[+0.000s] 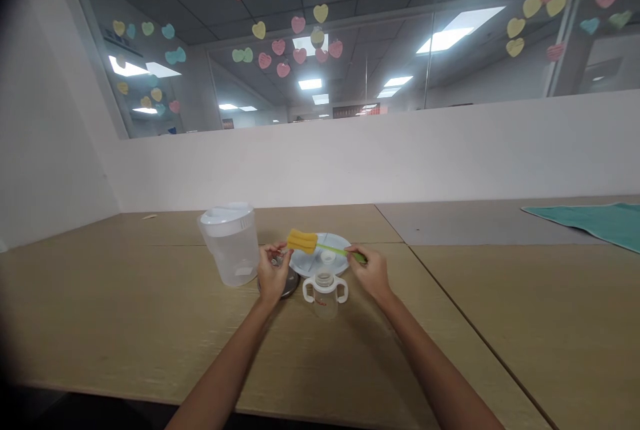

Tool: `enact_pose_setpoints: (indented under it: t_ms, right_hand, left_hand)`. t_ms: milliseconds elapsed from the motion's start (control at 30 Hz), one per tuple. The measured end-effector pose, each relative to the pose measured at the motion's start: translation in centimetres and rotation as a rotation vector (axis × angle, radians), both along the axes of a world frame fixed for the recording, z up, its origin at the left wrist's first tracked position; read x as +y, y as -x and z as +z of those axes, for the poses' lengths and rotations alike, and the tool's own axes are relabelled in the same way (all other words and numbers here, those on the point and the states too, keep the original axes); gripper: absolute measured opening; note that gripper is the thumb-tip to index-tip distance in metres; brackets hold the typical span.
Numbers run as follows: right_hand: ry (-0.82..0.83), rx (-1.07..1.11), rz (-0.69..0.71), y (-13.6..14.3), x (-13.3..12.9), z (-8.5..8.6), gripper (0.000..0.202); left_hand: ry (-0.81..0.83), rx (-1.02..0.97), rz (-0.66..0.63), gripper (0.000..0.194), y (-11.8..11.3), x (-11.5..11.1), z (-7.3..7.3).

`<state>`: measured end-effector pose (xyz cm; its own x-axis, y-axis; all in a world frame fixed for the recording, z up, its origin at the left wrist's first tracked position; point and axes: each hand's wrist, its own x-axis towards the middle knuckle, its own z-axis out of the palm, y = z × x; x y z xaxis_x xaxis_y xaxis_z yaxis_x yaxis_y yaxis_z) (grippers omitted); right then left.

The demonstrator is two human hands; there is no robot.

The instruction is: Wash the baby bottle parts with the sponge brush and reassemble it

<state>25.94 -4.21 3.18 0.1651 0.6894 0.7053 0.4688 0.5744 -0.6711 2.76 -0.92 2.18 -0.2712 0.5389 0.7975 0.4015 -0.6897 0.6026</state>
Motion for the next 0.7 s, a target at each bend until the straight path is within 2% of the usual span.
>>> enact_pose_setpoints:
  t_ms: [100,167,333,533,700]
  right_hand:
    - [-0.014,-0.091,-0.192,-0.06,-0.12,0.00,0.023]
    - [-0.009,-0.101,-0.243,-0.20,-0.10,-0.02,0.024]
    - [-0.024,-0.056,-0.065,-0.22,0.05,-0.27,0.022]
    - [-0.069,-0.145,-0.236,0.05,-0.12,-0.36,0.024]
    - [-0.051,-0.098,-0.084,-0.16,0.03,-0.31,0.022]
  left_hand:
    - [-0.007,0.048,0.013,0.021,0.09,0.10,-0.12]
    - [-0.009,0.071,0.019,0.018,0.12,0.05,-0.05]
    - [0.008,0.085,0.054,0.018,0.20,-0.19,0.23]
    - [0.032,0.084,0.031,0.019,0.36,0.14,-0.18]
    - [0.010,0.110,0.076,0.022,0.35,0.20,-0.29]
